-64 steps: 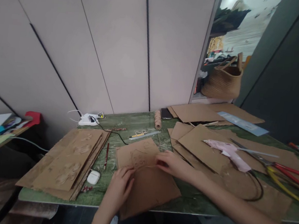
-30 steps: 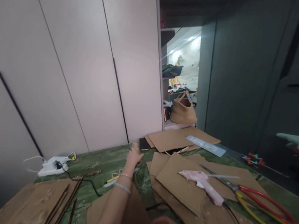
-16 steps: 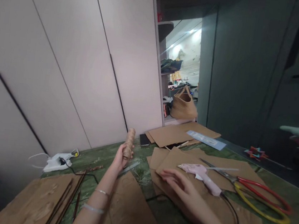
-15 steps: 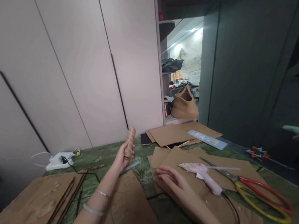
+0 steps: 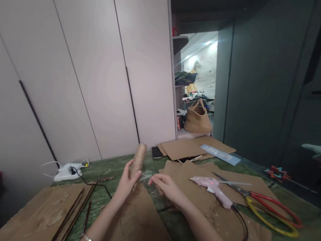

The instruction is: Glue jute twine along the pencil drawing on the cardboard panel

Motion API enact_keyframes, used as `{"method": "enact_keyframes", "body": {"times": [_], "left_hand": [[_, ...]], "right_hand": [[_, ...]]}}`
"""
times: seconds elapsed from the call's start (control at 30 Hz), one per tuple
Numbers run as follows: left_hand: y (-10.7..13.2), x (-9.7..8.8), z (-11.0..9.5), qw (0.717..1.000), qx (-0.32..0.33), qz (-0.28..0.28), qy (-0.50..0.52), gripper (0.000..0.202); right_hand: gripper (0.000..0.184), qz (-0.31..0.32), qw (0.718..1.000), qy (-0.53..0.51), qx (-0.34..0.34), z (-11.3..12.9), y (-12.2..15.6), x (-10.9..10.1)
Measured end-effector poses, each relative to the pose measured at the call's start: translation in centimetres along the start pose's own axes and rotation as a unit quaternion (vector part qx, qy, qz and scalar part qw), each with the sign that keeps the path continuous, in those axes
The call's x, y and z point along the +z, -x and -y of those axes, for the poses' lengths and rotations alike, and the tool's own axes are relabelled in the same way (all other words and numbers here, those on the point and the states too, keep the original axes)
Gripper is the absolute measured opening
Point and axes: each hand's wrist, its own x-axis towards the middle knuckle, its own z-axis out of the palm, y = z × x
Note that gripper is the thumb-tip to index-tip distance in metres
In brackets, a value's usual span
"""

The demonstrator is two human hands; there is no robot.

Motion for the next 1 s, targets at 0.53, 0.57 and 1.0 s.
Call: {"method": "enact_keyframes", "body": {"times": [0.53, 0.57, 1.0], "left_hand": [[2.7, -7.5, 1.7, 0.976, 0.103, -0.010, -0.191, 0.046], [2.3, -7.8, 2.2, 0.975, 0.099, -0.030, -0.196, 0.046], [0.2, -12.9, 7.5, 0.968, 0.057, -0.177, -0.171, 0.062]], "right_hand": [[0.050, -0.182, 0.958, -0.207, -0.074, 2.4, -0.6, -9.1], [0.050, -0.188, 0.955, -0.216, -0.077, 2.4, -0.5, -9.2], [0.017, -0.270, 0.932, -0.218, -0.104, 3.0, 1.0, -13.3]]}}
